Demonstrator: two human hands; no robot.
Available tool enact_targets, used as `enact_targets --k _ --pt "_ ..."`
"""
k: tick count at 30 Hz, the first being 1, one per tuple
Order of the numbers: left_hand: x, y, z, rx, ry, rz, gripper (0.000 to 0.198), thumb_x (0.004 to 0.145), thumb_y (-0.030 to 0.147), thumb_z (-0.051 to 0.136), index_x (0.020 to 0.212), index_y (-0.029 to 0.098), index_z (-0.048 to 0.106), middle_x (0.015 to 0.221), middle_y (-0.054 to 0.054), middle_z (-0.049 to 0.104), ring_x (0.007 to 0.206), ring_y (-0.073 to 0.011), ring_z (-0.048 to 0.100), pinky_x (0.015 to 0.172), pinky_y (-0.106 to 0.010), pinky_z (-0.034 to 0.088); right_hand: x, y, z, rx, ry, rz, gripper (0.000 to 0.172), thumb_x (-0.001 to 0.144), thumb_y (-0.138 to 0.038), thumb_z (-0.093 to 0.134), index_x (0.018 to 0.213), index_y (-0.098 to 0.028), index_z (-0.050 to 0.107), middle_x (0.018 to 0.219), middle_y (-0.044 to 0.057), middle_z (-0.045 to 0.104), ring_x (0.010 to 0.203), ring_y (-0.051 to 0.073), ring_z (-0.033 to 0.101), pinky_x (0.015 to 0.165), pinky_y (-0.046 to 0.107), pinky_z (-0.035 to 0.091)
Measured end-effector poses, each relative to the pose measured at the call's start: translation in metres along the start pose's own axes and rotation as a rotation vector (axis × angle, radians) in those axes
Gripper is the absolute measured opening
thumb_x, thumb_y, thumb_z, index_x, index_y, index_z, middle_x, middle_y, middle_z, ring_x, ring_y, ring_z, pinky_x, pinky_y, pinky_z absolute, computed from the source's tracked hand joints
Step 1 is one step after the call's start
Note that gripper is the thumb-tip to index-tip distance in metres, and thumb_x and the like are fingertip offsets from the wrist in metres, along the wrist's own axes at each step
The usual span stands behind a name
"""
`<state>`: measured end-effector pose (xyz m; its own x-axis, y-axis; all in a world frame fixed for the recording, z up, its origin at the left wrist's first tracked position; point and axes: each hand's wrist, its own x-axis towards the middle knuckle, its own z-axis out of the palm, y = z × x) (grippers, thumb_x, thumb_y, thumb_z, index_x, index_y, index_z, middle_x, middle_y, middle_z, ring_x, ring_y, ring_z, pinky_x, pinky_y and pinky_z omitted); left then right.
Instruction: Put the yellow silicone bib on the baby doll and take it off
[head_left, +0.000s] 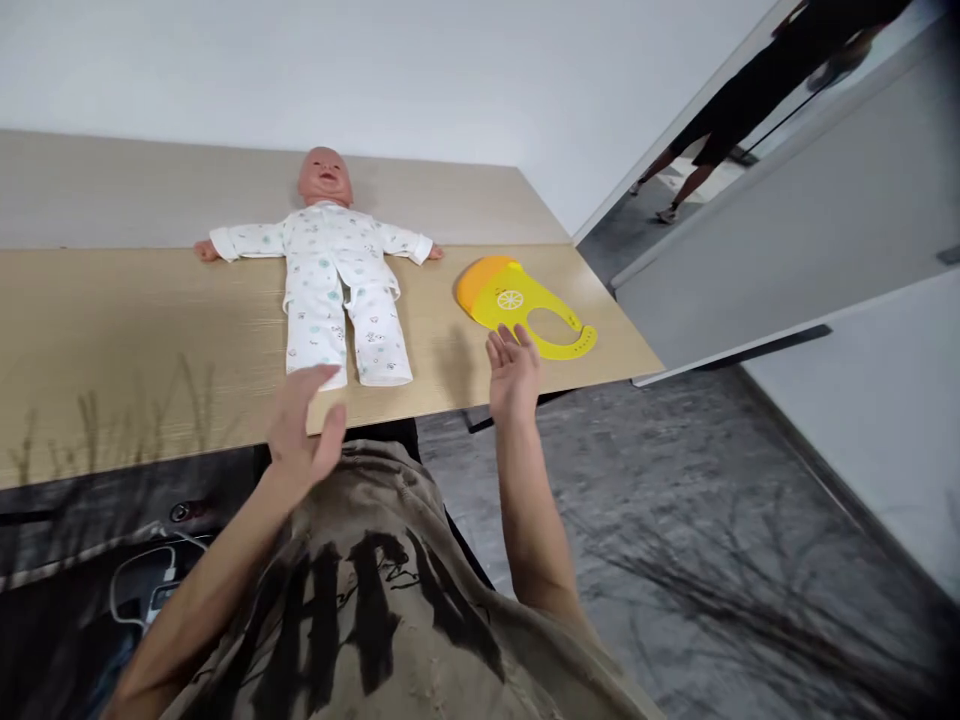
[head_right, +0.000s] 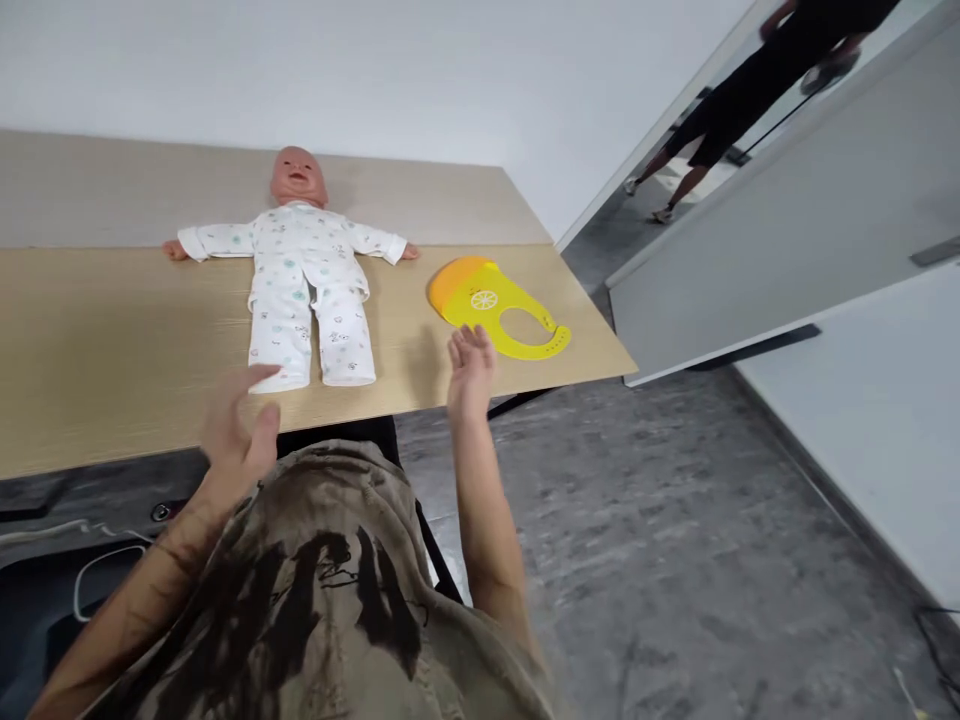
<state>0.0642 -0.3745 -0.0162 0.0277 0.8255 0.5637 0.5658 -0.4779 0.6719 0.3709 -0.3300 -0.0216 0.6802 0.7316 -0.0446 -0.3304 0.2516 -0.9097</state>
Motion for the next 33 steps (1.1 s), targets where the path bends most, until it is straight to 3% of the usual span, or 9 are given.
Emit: enact_targets --k 2,4,7,10,13,17,21,27,33 --pt "0.009 -0.029 0.007 0.04 0.037 -0.069 0.033 0.107 0.035 0.068 0.136 0.02 0.069 0.136 -0.017 0.075 0.13 -0.034 0.072 0.118 -0.06 0.059 0.048 0.006 -0.021 0.038 0.215 0.141 0.019 0.09 -0.029 0.068 0.105 -0.027 0.057 0.111 0.002 0.067 0.105 0.014 0.074 0.116 0.039 0.065" --pt "0.016 -0.056 0.011 0.121 0.032 -0.178 0.043 0.098 0.031 0.069 0.14 0.02 0.065 0.142 -0.019 0.073 0.135 -0.0366 0.069 0.122 -0.062 0.056 0.076 0.007 -0.047 0.069 0.312 0.194 0.009 0.095 -0.026 0.058 0.1 -0.027 0.051 0.108 0.002 0.064 0.101 0.013 0.072 0.108 0.034 0.068" --pt "0.017 -0.083 0.012 0.222 -0.013 -0.154 0.054 0.091 0.034 0.073 0.142 0.018 0.063 0.152 -0.023 0.067 0.146 -0.0426 0.063 0.129 -0.067 0.049 0.089 0.005 -0.08 0.133 0.371 0.24 0.007 0.095 -0.023 0.051 0.101 -0.027 0.05 0.113 0.005 0.067 0.103 0.013 0.073 0.102 0.03 0.07" --pt "0.012 -0.093 0.011 0.277 -0.102 -0.053 0.06 0.091 0.035 0.072 0.148 0.018 0.062 0.16 -0.026 0.062 0.15 -0.0462 0.06 0.129 -0.068 0.049 0.095 0.003 -0.09 0.199 0.343 0.278 0.012 0.096 -0.024 0.048 0.108 -0.026 0.053 0.119 0.008 0.068 0.104 0.013 0.075 0.101 0.029 0.07" --pt "0.011 -0.098 0.013 0.29 -0.182 0.046 0.062 0.092 0.037 0.072 0.151 0.02 0.062 0.169 -0.026 0.054 0.158 -0.0493 0.054 0.13 -0.07 0.048 0.109 0.005 -0.086 0.229 0.337 0.303 0.015 0.099 -0.024 0.046 0.112 -0.026 0.054 0.115 0.008 0.068 0.101 0.015 0.075 0.098 0.031 0.071" --pt "0.015 -0.107 0.017 0.323 -0.074 0.043 0.057 0.094 0.039 0.072 0.148 0.024 0.065 0.16 -0.024 0.063 0.151 -0.0512 0.061 0.127 -0.074 0.05 0.127 0.013 -0.076 0.211 0.296 0.339 0.011 0.102 -0.025 0.048 0.11 -0.027 0.056 0.105 0.005 0.068 0.094 0.016 0.074 0.089 0.032 0.072" --pt "0.015 -0.112 0.017 0.301 -0.038 0.069 0.041 0.102 0.038 0.068 0.14 0.024 0.075 0.158 -0.023 0.065 0.149 -0.0508 0.064 0.127 -0.073 0.052 0.13 0.02 -0.064 0.24 0.308 0.324 0.014 0.108 -0.025 0.044 0.101 -0.025 0.056 0.099 0.004 0.07 0.085 0.013 0.075 0.075 0.021 0.068" --pt "0.017 -0.109 0.016 0.286 0.057 0.25 0.023 0.109 0.025 0.066 0.106 0.022 0.088 0.151 -0.021 0.073 0.131 -0.0413 0.077 0.111 -0.06 0.065 0.133 0.015 -0.037 0.272 0.312 0.288 0.026 0.112 -0.018 0.045 0.088 -0.024 0.052 0.073 -0.006 0.056 0.062 0.008 0.06 0.066 0.012 0.059" --pt "0.016 -0.102 0.012 0.318 0.088 0.351 0.026 0.109 0.018 0.065 0.103 0.023 0.09 0.14 -0.018 0.08 0.12 -0.0364 0.079 0.101 -0.054 0.069 0.153 0.008 -0.017 0.21 0.286 0.275 0.026 0.111 -0.016 0.05 0.086 -0.024 0.05 0.066 -0.011 0.05 0.052 0.007 0.053 0.06 0.01 0.053"
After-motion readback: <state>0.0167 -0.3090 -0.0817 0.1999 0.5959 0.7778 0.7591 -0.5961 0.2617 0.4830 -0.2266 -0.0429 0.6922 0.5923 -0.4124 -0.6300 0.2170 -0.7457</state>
